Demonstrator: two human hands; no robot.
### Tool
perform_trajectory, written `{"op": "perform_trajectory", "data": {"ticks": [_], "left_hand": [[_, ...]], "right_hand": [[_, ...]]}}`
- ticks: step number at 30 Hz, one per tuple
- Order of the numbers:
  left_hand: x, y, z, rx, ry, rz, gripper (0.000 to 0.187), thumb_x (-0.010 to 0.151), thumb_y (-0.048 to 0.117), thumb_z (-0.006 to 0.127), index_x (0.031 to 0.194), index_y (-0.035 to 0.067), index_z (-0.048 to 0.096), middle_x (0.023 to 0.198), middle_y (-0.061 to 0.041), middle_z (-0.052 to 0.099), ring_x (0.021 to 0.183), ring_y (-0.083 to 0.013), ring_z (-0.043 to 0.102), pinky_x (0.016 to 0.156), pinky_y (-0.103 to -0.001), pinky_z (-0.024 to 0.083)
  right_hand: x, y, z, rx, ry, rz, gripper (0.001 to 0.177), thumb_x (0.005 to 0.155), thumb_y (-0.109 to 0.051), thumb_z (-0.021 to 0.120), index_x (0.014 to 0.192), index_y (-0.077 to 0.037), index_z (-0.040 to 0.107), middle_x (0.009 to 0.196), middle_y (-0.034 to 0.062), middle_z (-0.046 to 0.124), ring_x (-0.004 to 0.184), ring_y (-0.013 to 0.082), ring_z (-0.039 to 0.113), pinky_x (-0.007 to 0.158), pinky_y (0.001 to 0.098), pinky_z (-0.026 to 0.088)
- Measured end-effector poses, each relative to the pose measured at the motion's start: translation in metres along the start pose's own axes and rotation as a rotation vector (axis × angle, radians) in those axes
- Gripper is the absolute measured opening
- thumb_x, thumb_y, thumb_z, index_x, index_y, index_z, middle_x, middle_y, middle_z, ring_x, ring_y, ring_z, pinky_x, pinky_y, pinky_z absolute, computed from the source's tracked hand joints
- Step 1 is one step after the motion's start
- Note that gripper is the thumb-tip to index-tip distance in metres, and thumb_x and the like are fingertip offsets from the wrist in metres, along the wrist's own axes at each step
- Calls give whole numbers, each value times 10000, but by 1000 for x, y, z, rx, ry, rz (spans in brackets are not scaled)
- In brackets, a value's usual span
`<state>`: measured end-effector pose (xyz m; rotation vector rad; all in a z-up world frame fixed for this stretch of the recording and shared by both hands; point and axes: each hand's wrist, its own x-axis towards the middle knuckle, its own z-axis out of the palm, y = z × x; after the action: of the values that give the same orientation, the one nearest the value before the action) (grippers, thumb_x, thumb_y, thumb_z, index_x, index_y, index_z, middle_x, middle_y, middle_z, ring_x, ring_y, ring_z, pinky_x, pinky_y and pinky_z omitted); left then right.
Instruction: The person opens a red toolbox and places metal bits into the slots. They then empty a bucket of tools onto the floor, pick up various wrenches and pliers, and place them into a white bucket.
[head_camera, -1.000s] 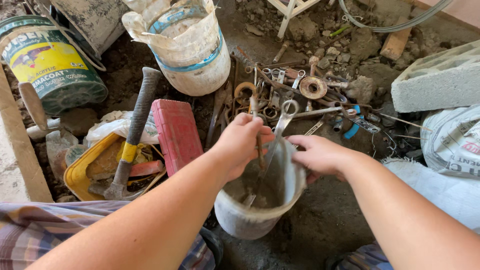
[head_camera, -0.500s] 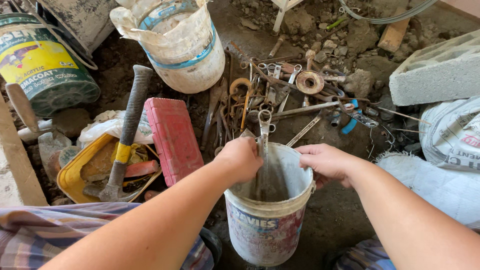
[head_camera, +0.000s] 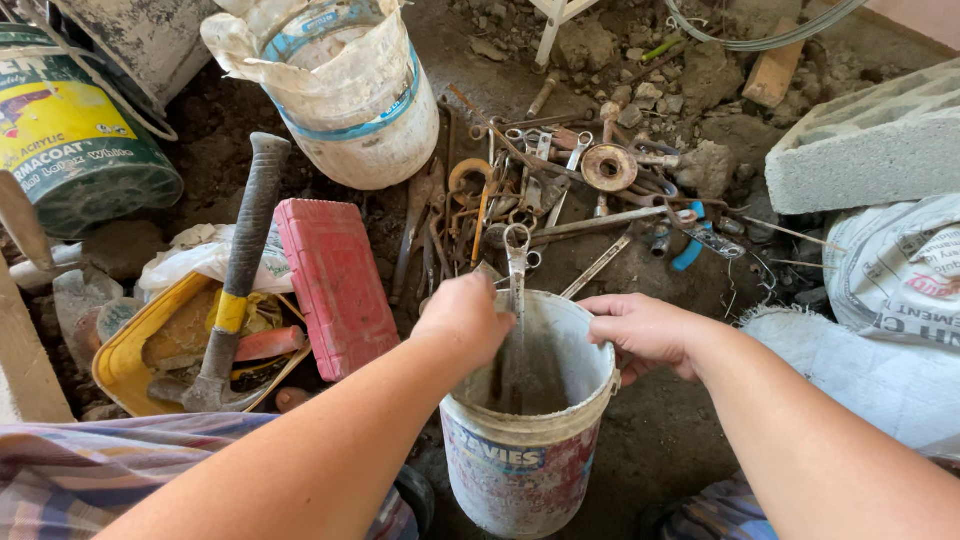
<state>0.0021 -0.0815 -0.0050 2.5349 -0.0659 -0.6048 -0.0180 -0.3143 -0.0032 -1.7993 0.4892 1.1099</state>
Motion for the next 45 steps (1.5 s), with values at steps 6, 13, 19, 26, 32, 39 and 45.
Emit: {"op": "perform_trajectory", "data": {"ticks": [6,13,19,26,32,39,45], "left_hand": [[6,-14,-32,207,140,5,524,822,409,786,1204,82,638,1141,-192,662,1049,-378,666,846,-472,558],[18,-47,-10,-135,-594,-356,397,962,153,430,1202,-30,689,920,-206,776,668,-288,772,503,-407,611],[19,-61,-17,-121,-515,-280,374,962,152,442,1274,10,591,870,-218,748,630,-306,737,511,-429,600],[16,-40,-22,1,-494,-163,402,978,197,444,1339,38,516,841,-180,719,601,-292,719,548,-426,605],[23,-42,-18,-43,-475,-244,387,981,211,458,1313,35,550,820,-179,727,604,-287,714,561,-429,606],[33,-61,-17,-101,-482,-266,363,978,201,471,1267,11,583,809,-192,712,584,-297,703,521,-431,601],[27,-59,-15,-90,-460,-275,362,974,203,478,1283,35,564,835,-188,718,598,-306,708,545,-444,608]], "right_hand": [[-1,5,-9,78,-65,16,524,876,-200,587,1387,-300,651,936,-1,718,787,139,651,696,364,562],[5,5,-16,97,-88,33,512,871,-263,669,1383,-283,645,1039,-20,753,879,143,682,758,369,568],[43,10,-49,102,511,-92,340,912,-321,755,1145,-73,744,1083,111,751,909,199,729,783,420,620],[91,67,-116,-522,1593,-279,407,732,-294,936,1025,-97,734,1069,216,663,947,395,643,731,486,577],[119,85,-138,468,919,-27,282,1016,-282,683,1144,-33,652,986,96,659,885,254,671,769,405,553],[64,30,-131,948,765,-352,219,1055,-281,618,1138,-78,614,1045,50,680,960,183,729,895,368,633],[20,-13,-128,952,802,-650,267,1055,-287,636,1168,-105,477,1055,97,746,989,217,797,912,403,640]]}}
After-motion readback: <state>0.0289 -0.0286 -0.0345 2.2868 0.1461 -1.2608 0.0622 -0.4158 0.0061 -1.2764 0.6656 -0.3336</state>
